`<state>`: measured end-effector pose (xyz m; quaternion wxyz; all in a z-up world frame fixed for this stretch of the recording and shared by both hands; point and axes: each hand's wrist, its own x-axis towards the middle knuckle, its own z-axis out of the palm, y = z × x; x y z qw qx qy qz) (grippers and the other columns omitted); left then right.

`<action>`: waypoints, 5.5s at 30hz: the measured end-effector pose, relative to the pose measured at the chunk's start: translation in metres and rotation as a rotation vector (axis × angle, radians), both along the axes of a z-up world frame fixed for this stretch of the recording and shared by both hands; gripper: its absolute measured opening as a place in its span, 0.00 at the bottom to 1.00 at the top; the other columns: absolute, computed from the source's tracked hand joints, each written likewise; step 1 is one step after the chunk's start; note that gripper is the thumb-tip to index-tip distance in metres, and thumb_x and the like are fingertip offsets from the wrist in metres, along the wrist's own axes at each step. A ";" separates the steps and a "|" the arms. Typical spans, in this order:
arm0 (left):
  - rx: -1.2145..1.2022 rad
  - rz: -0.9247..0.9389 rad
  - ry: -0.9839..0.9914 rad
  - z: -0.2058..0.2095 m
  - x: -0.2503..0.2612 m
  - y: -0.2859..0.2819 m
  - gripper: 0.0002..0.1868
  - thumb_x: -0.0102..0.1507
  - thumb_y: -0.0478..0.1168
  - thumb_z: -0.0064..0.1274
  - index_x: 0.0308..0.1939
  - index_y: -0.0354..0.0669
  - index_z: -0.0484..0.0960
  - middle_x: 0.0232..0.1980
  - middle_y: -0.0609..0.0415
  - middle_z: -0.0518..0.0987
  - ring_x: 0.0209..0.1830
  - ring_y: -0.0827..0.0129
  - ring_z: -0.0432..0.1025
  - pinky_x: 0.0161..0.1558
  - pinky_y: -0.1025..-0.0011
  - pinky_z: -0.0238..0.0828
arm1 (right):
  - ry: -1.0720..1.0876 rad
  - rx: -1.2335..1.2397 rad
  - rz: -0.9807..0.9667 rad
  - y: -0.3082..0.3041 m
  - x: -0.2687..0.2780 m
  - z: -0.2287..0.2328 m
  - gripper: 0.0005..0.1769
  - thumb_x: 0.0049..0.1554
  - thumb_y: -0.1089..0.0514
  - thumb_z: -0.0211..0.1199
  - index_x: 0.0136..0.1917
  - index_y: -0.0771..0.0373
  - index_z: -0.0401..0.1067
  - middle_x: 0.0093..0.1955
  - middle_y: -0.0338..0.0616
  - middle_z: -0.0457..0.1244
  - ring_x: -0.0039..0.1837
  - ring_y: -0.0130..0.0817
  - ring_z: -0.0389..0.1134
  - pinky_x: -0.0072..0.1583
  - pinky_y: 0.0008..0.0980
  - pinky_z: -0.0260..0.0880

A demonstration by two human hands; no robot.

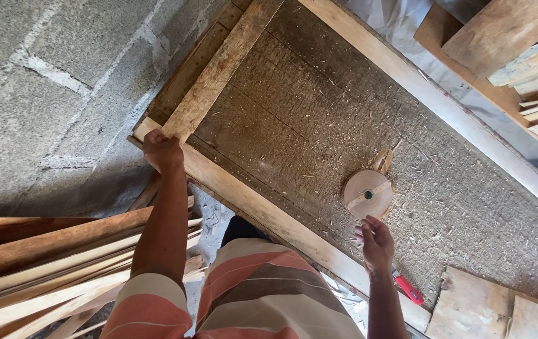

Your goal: Measuring, cutting, and fitting thin wood strips and planks on a workbench.

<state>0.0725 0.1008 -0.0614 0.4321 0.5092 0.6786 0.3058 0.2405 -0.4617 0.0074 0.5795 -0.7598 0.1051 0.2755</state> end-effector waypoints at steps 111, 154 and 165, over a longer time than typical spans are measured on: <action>0.878 -0.625 0.524 0.011 -0.062 -0.026 0.22 0.61 0.38 0.59 0.59 0.36 0.82 0.72 0.51 0.74 0.62 0.57 0.66 0.64 0.54 0.64 | -0.472 -0.179 1.162 0.394 -0.065 0.044 0.16 0.67 0.59 0.56 0.67 0.60 0.63 0.48 0.55 0.72 0.45 0.43 0.77 0.47 0.44 0.78; 0.746 -0.668 0.530 0.013 -0.060 -0.021 0.30 0.57 0.39 0.58 0.65 0.37 0.78 0.73 0.51 0.71 0.66 0.57 0.64 0.66 0.59 0.61 | -0.910 -0.426 1.407 0.501 -0.089 -0.031 0.35 0.62 0.71 0.52 0.78 0.49 0.54 0.67 0.55 0.62 0.61 0.49 0.70 0.52 0.36 0.81; 0.800 -0.683 0.545 0.025 -0.060 -0.019 0.26 0.65 0.43 0.56 0.64 0.31 0.77 0.71 0.46 0.71 0.63 0.56 0.64 0.62 0.59 0.63 | -1.105 -0.409 1.438 0.498 -0.083 -0.052 0.36 0.59 0.75 0.56 0.78 0.56 0.60 0.63 0.52 0.68 0.54 0.38 0.73 0.48 0.26 0.80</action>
